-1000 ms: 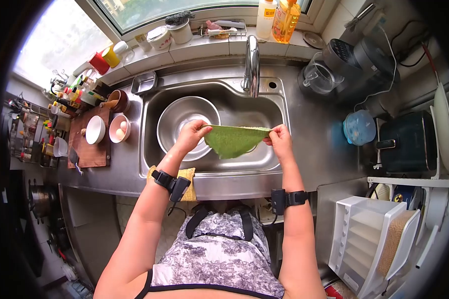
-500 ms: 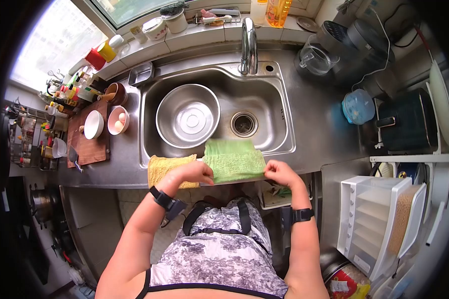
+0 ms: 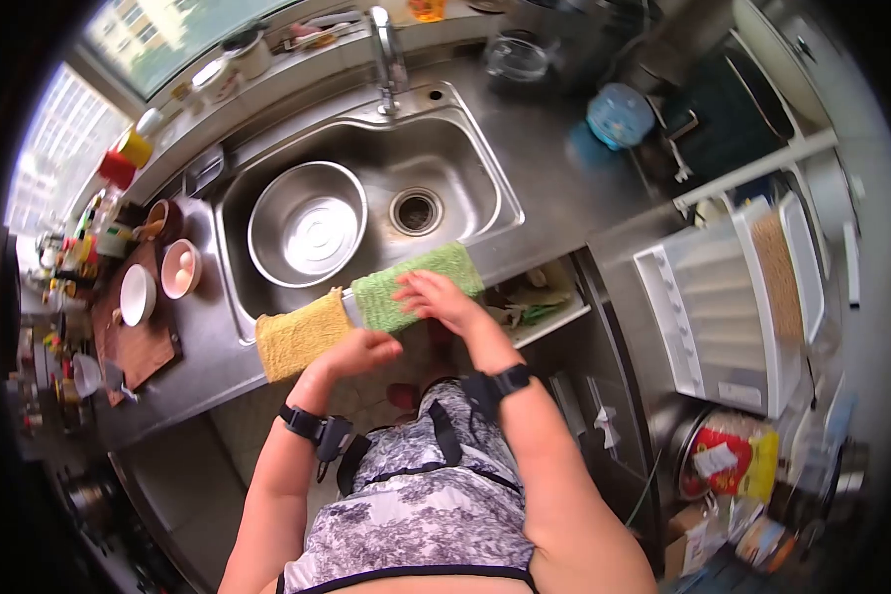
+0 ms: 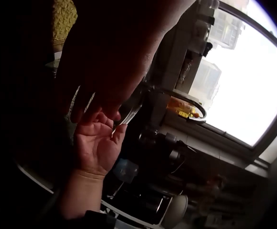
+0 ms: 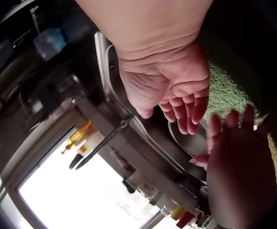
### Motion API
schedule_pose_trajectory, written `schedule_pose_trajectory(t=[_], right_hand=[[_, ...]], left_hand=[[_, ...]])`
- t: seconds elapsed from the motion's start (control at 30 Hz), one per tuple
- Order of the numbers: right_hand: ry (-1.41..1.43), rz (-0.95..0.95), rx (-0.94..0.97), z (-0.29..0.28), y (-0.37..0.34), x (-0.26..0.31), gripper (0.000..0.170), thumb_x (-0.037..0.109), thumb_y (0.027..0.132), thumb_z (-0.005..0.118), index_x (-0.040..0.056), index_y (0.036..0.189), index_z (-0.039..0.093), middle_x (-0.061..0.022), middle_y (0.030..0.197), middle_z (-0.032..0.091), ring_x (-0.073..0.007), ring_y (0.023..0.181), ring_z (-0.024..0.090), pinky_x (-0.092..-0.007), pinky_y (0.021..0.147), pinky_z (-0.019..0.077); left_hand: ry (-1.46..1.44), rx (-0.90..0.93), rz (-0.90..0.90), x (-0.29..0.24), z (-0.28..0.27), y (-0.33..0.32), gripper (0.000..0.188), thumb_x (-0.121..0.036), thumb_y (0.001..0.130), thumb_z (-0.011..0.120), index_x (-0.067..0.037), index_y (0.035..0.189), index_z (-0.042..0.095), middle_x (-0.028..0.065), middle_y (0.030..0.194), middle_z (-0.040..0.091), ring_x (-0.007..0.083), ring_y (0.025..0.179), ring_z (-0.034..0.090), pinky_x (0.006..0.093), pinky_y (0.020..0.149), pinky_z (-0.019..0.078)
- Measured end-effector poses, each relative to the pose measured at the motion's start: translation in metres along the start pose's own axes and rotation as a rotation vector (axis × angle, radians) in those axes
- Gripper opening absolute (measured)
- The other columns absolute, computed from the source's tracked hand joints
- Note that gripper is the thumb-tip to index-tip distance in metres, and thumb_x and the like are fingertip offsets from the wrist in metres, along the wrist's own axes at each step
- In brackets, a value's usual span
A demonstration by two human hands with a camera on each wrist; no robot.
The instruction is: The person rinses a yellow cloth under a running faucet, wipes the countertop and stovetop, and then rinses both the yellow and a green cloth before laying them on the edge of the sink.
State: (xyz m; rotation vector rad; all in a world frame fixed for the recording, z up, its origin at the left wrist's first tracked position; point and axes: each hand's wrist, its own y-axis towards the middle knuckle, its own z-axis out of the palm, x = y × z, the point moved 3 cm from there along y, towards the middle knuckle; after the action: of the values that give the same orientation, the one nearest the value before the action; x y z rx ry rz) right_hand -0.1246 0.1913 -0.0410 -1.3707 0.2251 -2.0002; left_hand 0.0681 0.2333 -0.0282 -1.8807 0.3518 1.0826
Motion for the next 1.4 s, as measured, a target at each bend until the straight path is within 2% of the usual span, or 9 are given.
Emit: schedule_pose_trajectory(t=[0.17, 0.3, 0.8, 0.93, 1.03, 1.17, 1.27, 1.3, 1.4], right_hand=[[0.771, -0.186, -0.036, 0.003, 0.047, -0.037, 0.045, 0.039, 0.098, 0.041, 0.0034, 0.125, 0.042, -0.0156, 0.114, 0.059, -0.0247, 0.104, 0.06, -0.0349, 0.084, 0.0509], [0.684, -0.174, -0.088, 0.001, 0.053, -0.042, 0.041, 0.036, 0.098, 0.041, 0.0034, 0.123, 0.044, -0.0182, 0.121, 0.056, -0.0298, 0.113, 0.056, -0.0416, 0.093, 0.0478], [0.525, -0.137, -0.169, 0.001, 0.064, -0.049, 0.031, 0.021, 0.096, 0.05, 0.0062, 0.122, 0.043, -0.0166, 0.113, 0.059, -0.0234, 0.1, 0.062, -0.0344, 0.08, 0.0536], [0.719, -0.115, 0.033, 0.0, 0.046, -0.057, 0.029, 0.019, 0.095, 0.051, 0.0066, 0.12, 0.045, -0.0153, 0.109, 0.061, -0.0226, 0.099, 0.062, -0.0333, 0.08, 0.0536], [0.641, -0.121, -0.085, 0.006, 0.044, -0.055, 0.023, 0.018, 0.095, 0.049, 0.0057, 0.114, 0.051, -0.0127, 0.102, 0.063, -0.0195, 0.095, 0.063, -0.0313, 0.076, 0.0538], [-0.205, -0.423, -0.206, 0.005, 0.051, -0.04, 0.024, 0.017, 0.092, 0.05, 0.0077, 0.114, 0.055, -0.0092, 0.114, 0.06, -0.0203, 0.103, 0.06, -0.0393, 0.087, 0.0477], [-1.187, -0.805, -0.54, 0.009, 0.015, -0.006, 0.031, 0.02, 0.09, 0.052, 0.0109, 0.12, 0.054, -0.0074, 0.124, 0.055, -0.0235, 0.121, 0.047, -0.049, 0.103, 0.0321], [-1.349, -0.688, -0.522, 0.003, 0.017, -0.014, 0.043, 0.028, 0.09, 0.05, 0.0129, 0.13, 0.048, -0.0072, 0.137, 0.044, -0.0253, 0.135, 0.029, -0.0529, 0.11, 0.014], [-1.625, -0.664, -0.458, -0.011, 0.017, -0.026, 0.051, 0.035, 0.092, 0.046, 0.014, 0.138, 0.041, -0.0085, 0.145, 0.034, -0.0256, 0.138, 0.022, -0.0534, 0.112, 0.0103]], left_hand=[[-1.345, -0.298, 0.197, 0.039, -0.011, 0.045, 0.051, -0.043, 0.099, 0.033, -0.003, 0.129, 0.044, 0.0156, 0.129, 0.053, 0.0254, 0.108, 0.058, 0.0388, 0.089, 0.0499], [-1.454, -0.444, 0.132, 0.056, -0.01, 0.056, 0.051, -0.04, 0.101, 0.03, -0.001, 0.133, 0.036, 0.0183, 0.129, 0.051, 0.0286, 0.116, 0.053, 0.0399, 0.096, 0.0471], [-1.504, -0.519, 0.158, 0.052, -0.001, 0.051, 0.044, -0.035, 0.1, 0.037, -0.005, 0.132, 0.039, 0.0159, 0.131, 0.05, 0.0263, 0.116, 0.053, 0.0404, 0.098, 0.0449], [-1.654, -0.425, 0.262, 0.052, 0.013, 0.05, 0.046, -0.039, 0.099, 0.035, -0.006, 0.131, 0.042, 0.0139, 0.129, 0.052, 0.0256, 0.114, 0.055, 0.0395, 0.096, 0.0461], [-1.591, -0.553, 0.202, 0.053, 0.015, 0.056, 0.045, -0.038, 0.099, 0.037, -0.005, 0.129, 0.043, 0.0138, 0.129, 0.053, 0.026, 0.114, 0.055, 0.0388, 0.092, 0.0482], [-1.235, -0.827, 0.03, 0.023, 0.011, 0.053, 0.034, -0.024, 0.098, 0.043, -0.003, 0.125, 0.045, 0.0131, 0.129, 0.052, 0.0253, 0.112, 0.056, 0.036, 0.091, 0.0475], [-0.008, -1.13, 0.138, 0.018, 0.005, 0.05, 0.043, -0.023, 0.094, 0.049, -0.004, 0.131, 0.041, 0.0175, 0.133, 0.047, 0.0345, 0.122, 0.044, 0.0477, 0.1, 0.0349], [0.412, -1.167, 0.176, 0.01, 0.008, 0.052, 0.046, -0.022, 0.092, 0.051, -0.004, 0.134, 0.04, 0.019, 0.134, 0.045, 0.0376, 0.126, 0.04, 0.0516, 0.103, 0.0307], [0.834, -0.95, -0.152, 0.014, 0.035, 0.065, 0.055, -0.031, 0.093, 0.047, -0.009, 0.141, 0.033, 0.0191, 0.147, 0.027, 0.0385, 0.137, 0.022, 0.0535, 0.11, 0.015]])
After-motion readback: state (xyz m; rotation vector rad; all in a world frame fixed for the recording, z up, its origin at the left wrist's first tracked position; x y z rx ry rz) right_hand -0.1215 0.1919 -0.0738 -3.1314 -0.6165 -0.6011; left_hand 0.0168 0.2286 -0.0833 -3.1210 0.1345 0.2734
